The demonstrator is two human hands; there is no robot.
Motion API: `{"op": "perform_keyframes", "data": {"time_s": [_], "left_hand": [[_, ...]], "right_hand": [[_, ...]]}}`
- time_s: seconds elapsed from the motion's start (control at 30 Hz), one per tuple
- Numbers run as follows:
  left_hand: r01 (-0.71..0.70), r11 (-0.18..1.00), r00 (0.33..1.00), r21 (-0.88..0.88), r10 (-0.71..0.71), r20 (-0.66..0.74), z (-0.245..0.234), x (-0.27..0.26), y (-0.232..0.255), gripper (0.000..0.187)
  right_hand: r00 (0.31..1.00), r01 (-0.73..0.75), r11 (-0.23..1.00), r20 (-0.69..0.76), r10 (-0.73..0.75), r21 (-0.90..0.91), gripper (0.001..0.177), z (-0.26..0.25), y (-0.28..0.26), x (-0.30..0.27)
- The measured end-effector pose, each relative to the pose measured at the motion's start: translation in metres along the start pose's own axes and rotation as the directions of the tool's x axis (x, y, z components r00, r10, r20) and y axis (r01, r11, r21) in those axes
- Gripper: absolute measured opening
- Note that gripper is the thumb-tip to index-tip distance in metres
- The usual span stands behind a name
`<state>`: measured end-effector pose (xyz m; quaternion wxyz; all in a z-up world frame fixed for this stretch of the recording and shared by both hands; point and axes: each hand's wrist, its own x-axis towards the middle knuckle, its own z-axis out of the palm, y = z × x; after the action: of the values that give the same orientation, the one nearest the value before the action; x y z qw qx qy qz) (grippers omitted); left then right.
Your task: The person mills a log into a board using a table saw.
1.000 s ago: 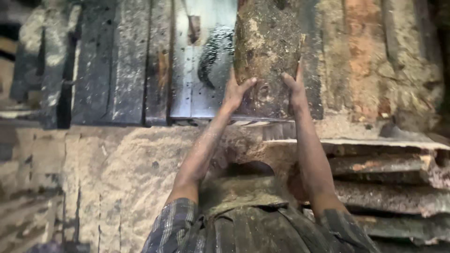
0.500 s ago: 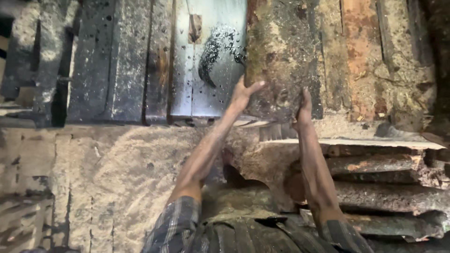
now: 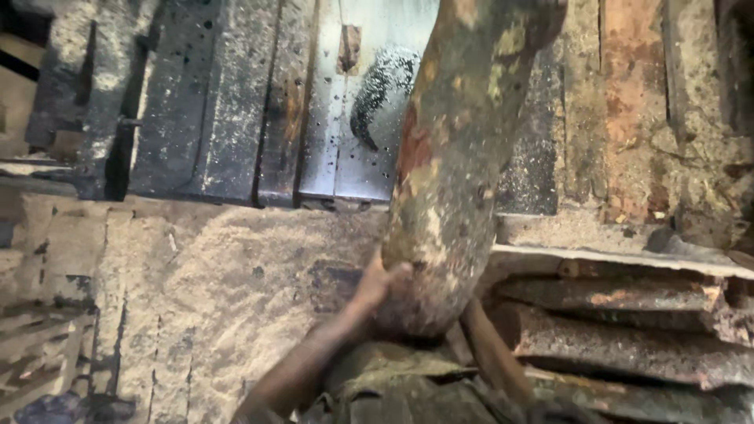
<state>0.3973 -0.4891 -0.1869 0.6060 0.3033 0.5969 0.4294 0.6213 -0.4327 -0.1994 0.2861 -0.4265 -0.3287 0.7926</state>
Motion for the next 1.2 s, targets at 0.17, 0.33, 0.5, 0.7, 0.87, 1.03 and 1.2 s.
{"op": "perform_keyframes", "data": {"time_s": [0.17, 0.33, 0.5, 0.7, 0.87, 1.03, 1.2], "left_hand": [[-0.027, 0.966, 0.994, -0.259, 0.053, 0.092, -0.009, -0.036, -0.062, 0.072], [0.294, 0.652, 0.951, -0.699, -0.126, 0.283, -0.026, -0.071, -0.084, 0.083], [0.35, 0.481, 0.936, -0.804, -0.151, 0.317, -0.055, -0.144, -0.126, 0.087], [0.282, 0.596, 0.958, -0.752, -0.215, 0.189, -0.086, -0.217, -0.186, 0.082], [0.233, 0.715, 0.971, -0.659, -0.205, 0.122, -0.099, -0.214, -0.199, 0.084], [0.211, 0.78, 0.975, -0.589, -0.206, 0.077, -0.104, -0.184, -0.194, 0.089], [0.208, 0.721, 0.977, -0.661, -0.184, 0.107, -0.102, -0.165, -0.166, 0.083]], "right_hand": [[0.998, 0.043, 0.968, 0.053, -0.031, -0.246, 0.088, 0.022, 0.009, -0.081], [0.982, 0.185, 0.871, 0.114, -0.149, -0.456, 0.09, 0.07, 0.001, -0.146], [0.998, 0.049, 0.915, -0.018, -0.061, -0.4, 0.101, 0.127, 0.039, -0.212], [0.999, -0.024, 0.941, -0.044, 0.009, -0.337, 0.11, 0.147, 0.103, -0.254], [0.984, 0.163, 0.839, 0.022, -0.178, -0.52, 0.12, 0.161, 0.1, -0.237], [0.995, 0.067, 0.792, -0.016, -0.097, -0.606, 0.116, 0.166, 0.071, -0.211], [0.987, 0.158, 0.827, 0.062, -0.148, -0.54, 0.123, 0.174, 0.041, -0.189]]}}
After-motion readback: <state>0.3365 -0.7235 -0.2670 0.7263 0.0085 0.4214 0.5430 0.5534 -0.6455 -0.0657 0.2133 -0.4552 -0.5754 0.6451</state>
